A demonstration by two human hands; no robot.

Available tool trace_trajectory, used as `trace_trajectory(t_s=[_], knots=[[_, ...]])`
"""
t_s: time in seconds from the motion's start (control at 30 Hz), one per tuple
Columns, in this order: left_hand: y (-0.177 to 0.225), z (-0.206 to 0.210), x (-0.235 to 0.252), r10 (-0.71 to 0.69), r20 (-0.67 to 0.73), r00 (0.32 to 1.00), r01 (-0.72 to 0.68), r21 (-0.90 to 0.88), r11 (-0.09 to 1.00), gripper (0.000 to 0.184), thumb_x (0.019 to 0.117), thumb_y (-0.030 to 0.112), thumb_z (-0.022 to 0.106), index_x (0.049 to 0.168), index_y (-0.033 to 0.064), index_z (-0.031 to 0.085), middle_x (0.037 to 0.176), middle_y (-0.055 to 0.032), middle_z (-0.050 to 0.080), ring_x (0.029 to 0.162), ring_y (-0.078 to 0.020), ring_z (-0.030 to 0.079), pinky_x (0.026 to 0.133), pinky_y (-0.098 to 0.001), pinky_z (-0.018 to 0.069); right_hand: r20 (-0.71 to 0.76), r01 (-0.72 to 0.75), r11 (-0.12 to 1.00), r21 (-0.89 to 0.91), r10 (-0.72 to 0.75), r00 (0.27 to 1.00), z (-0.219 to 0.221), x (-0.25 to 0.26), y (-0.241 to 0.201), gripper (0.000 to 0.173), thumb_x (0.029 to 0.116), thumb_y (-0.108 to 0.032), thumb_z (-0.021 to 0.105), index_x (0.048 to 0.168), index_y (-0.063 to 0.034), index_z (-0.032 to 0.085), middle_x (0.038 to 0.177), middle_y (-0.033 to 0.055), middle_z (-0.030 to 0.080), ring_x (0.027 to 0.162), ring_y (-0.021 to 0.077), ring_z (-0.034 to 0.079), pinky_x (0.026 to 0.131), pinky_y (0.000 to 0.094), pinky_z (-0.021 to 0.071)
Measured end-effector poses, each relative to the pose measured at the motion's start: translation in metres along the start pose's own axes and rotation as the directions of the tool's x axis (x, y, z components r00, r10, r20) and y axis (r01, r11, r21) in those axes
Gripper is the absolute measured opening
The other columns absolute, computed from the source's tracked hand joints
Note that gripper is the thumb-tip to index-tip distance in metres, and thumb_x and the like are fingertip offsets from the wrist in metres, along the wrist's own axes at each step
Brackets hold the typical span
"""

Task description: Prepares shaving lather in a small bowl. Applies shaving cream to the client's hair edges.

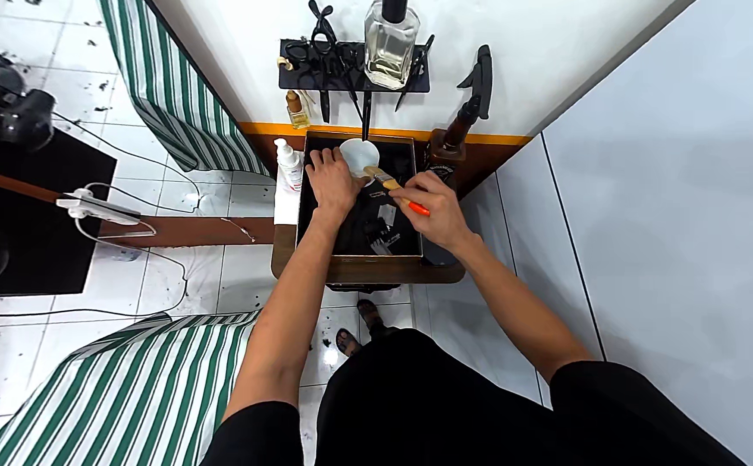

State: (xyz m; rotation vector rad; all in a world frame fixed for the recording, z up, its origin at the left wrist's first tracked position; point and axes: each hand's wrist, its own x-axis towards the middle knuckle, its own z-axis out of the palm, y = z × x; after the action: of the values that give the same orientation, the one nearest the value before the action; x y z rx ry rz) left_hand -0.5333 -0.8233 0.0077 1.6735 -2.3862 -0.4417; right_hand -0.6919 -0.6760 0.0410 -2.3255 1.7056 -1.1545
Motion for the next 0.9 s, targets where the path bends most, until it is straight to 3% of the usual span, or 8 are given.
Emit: trace_trajectory(t_s=[0.13, 0.27, 0.53, 0.63, 0.7, 0.77, 0.83, 0.9], knots=[[-0.001, 0.001, 0.000, 0.008, -0.001, 1.000, -0.008, 0.010, 1.000, 0.086, 0.0836, 0.053, 0.079, 0.141, -0.0062, 0.053, 0.139, -0.0289, 0.055, 0.135, -0.0471, 0.045, 0.102, -0.0624, 0.0397, -0.218, -0.291, 0.919, 0.266, 0.352, 0.910, 0.018, 0.017, 0.000, 0.017, 0.0954, -0.010, 0.069, 0.106, -0.0007, 0.078, 0.097, 0.0126, 0.075, 0.084, 0.0137, 0.071, 0.075, 0.0265, 0.0588], [0.000, 0.001, 0.001, 0.013, -0.008, 1.000, -0.013, 0.029, 1.000, 0.086, 0.0830, 0.055, 0.079, 0.140, -0.0054, 0.055, 0.138, -0.0282, 0.056, 0.134, -0.0470, 0.046, 0.102, -0.0624, 0.0394, -0.182, -0.487, 0.697, 0.526, 0.652, 0.736, 0.041, 0.027, 0.007, 0.015, 0.0980, -0.012, 0.067, 0.104, -0.0007, 0.075, 0.080, 0.0051, 0.075, 0.061, 0.0073, 0.069, 0.056, 0.0238, 0.0585], [-0.002, 0.001, 0.000, 0.029, -0.023, 0.999, -0.028, 0.023, 0.999, 0.084, 0.0820, 0.053, 0.080, 0.136, -0.0069, 0.057, 0.136, -0.0291, 0.057, 0.134, -0.0488, 0.045, 0.103, -0.0640, 0.0389, -0.257, -0.512, 0.642, 0.570, 0.731, 0.632, 0.015, 0.011, -0.002, 0.009, 0.0960, -0.005, 0.065, 0.096, 0.0015, 0.072, 0.071, 0.0042, 0.073, 0.053, 0.0076, 0.067, 0.048, 0.0230, 0.0562], [-0.002, 0.000, 0.001, 0.027, -0.009, 1.000, -0.027, 0.046, 0.999, 0.085, 0.0836, 0.054, 0.078, 0.139, -0.0060, 0.055, 0.138, -0.0282, 0.056, 0.135, -0.0475, 0.045, 0.103, -0.0624, 0.0390, -0.301, -0.462, 0.678, 0.572, 0.698, 0.650, 0.020, 0.019, -0.004, 0.011, 0.0963, -0.007, 0.066, 0.098, 0.0018, 0.072, 0.073, 0.0051, 0.073, 0.056, 0.0087, 0.068, 0.050, 0.0242, 0.0580], [-0.002, 0.001, 0.001, 0.034, -0.008, 0.999, -0.033, 0.055, 0.998, 0.085, 0.0839, 0.055, 0.078, 0.138, -0.0066, 0.055, 0.137, -0.0283, 0.056, 0.134, -0.0473, 0.046, 0.102, -0.0623, 0.0393, -0.254, -0.484, 0.723, 0.492, 0.651, 0.715, 0.029, 0.026, -0.001, 0.015, 0.0977, -0.012, 0.067, 0.102, 0.0001, 0.074, 0.081, 0.0066, 0.075, 0.064, 0.0100, 0.071, 0.058, 0.0263, 0.0606], [-0.002, 0.002, 0.000, 0.030, -0.007, 1.000, -0.030, 0.058, 0.998, 0.085, 0.0837, 0.055, 0.078, 0.138, -0.0066, 0.055, 0.137, -0.0284, 0.056, 0.134, -0.0472, 0.046, 0.102, -0.0623, 0.0393, -0.181, -0.438, 0.834, 0.335, 0.514, 0.839, 0.035, 0.025, 0.002, 0.017, 0.0973, -0.013, 0.067, 0.107, -0.0014, 0.076, 0.093, 0.0102, 0.076, 0.076, 0.0132, 0.072, 0.070, 0.0294, 0.0602], [-0.002, 0.002, 0.001, 0.030, -0.012, 0.999, -0.030, 0.053, 0.998, 0.085, 0.0845, 0.053, 0.077, 0.139, -0.0072, 0.054, 0.137, -0.0288, 0.056, 0.135, -0.0476, 0.045, 0.103, -0.0626, 0.0394, -0.084, -0.284, 0.945, 0.161, 0.300, 0.950, 0.033, 0.019, 0.004, 0.017, 0.0961, -0.010, 0.068, 0.108, -0.0025, 0.078, 0.102, 0.0153, 0.074, 0.093, 0.0219, 0.072, 0.084, 0.0344, 0.0589], [-0.003, 0.002, -0.002, 0.035, -0.009, 0.999, -0.035, 0.045, 0.998, 0.083, 0.0855, 0.050, 0.077, 0.140, -0.0077, 0.053, 0.138, -0.0293, 0.056, 0.135, -0.0483, 0.045, 0.103, -0.0633, 0.0391, 0.038, -0.149, 0.988, 0.040, 0.147, 0.988, 0.025, 0.008, 0.002, 0.018, 0.0944, -0.004, 0.067, 0.107, -0.0044, 0.080, 0.105, 0.0188, 0.071, 0.101, 0.0301, 0.068, 0.090, 0.0384, 0.0566]])
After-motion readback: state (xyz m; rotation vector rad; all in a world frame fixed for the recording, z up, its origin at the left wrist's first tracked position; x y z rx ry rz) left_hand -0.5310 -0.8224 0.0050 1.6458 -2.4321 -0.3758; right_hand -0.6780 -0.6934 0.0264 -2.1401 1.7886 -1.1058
